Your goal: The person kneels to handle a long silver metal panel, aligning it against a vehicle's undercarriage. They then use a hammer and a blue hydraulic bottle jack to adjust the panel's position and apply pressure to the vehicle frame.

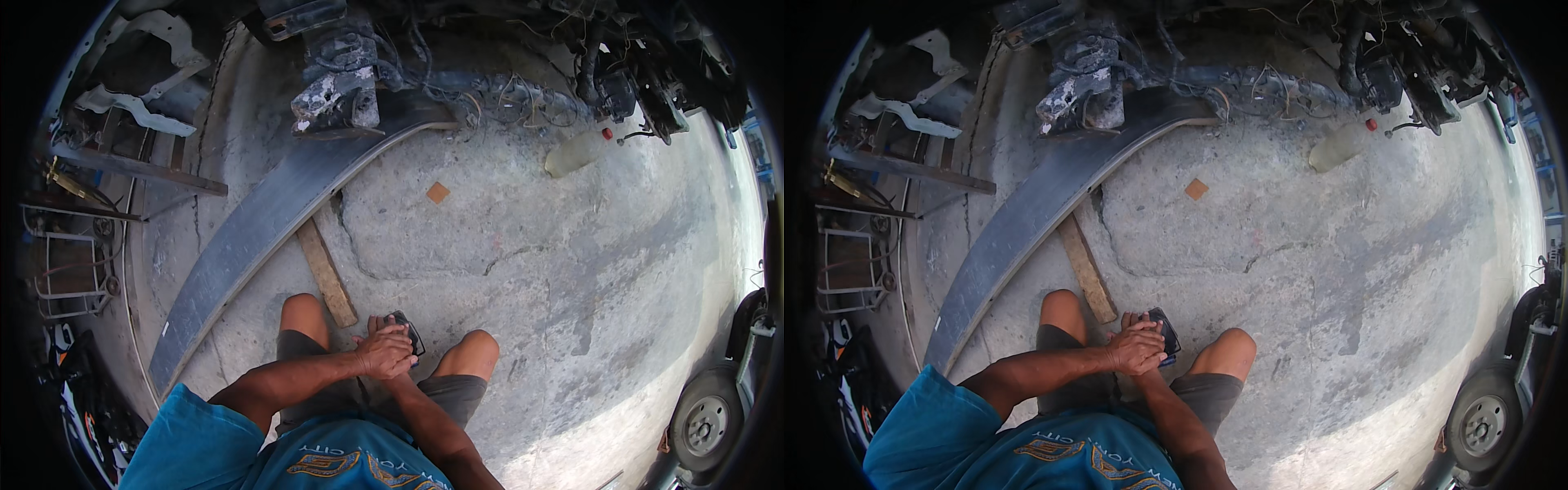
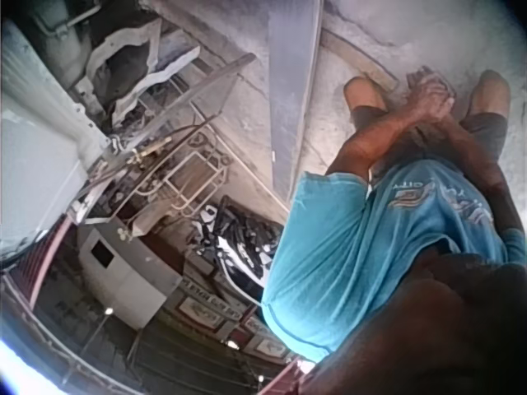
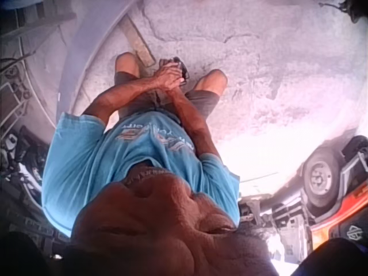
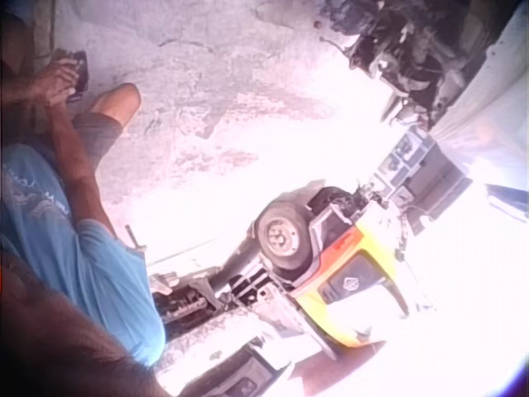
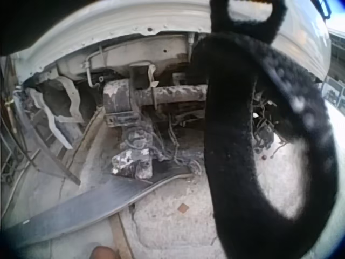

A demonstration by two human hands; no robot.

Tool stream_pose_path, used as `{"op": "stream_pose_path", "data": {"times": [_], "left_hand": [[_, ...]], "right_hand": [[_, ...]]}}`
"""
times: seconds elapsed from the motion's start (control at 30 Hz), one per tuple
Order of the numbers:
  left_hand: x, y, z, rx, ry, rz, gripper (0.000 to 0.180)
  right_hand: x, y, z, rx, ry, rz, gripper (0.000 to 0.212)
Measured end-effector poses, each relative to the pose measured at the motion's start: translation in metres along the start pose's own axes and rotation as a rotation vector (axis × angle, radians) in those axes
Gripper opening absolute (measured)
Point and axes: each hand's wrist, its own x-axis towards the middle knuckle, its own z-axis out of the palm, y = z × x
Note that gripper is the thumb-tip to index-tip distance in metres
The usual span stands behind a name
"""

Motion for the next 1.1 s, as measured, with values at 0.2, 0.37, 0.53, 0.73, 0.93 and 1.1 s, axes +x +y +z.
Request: {"op": "stream_pose_path", "data": {"times": [0.2,0.37,0.53,0.73,0.93,1.1], "left_hand": [[0.000,0.004,-0.005,-0.001,0.017,0.015,0.045],[0.006,0.014,-0.016,-0.023,-0.025,0.008,0.046],[-0.003,0.009,-0.003,0.041,0.054,0.010,0.045],[-0.002,0.024,-0.019,-0.053,0.113,0.046,0.036],[0.000,0.024,-0.009,0.057,0.136,0.070,0.039],[-0.020,0.037,-0.008,-0.055,0.565,0.026,0.047]], "right_hand": [[-0.001,0.000,0.001,0.005,0.006,-0.002,0.076],[-0.004,-0.003,0.006,0.005,0.018,0.007,0.076],[0.001,0.001,0.011,-0.002,0.064,0.002,0.075],[0.002,0.005,0.026,-0.032,0.124,-0.006,0.075],[0.009,0.043,0.086,0.080,0.129,-0.009,0.085],[-0.006,0.019,0.034,0.576,0.318,-0.103,0.052]]}}
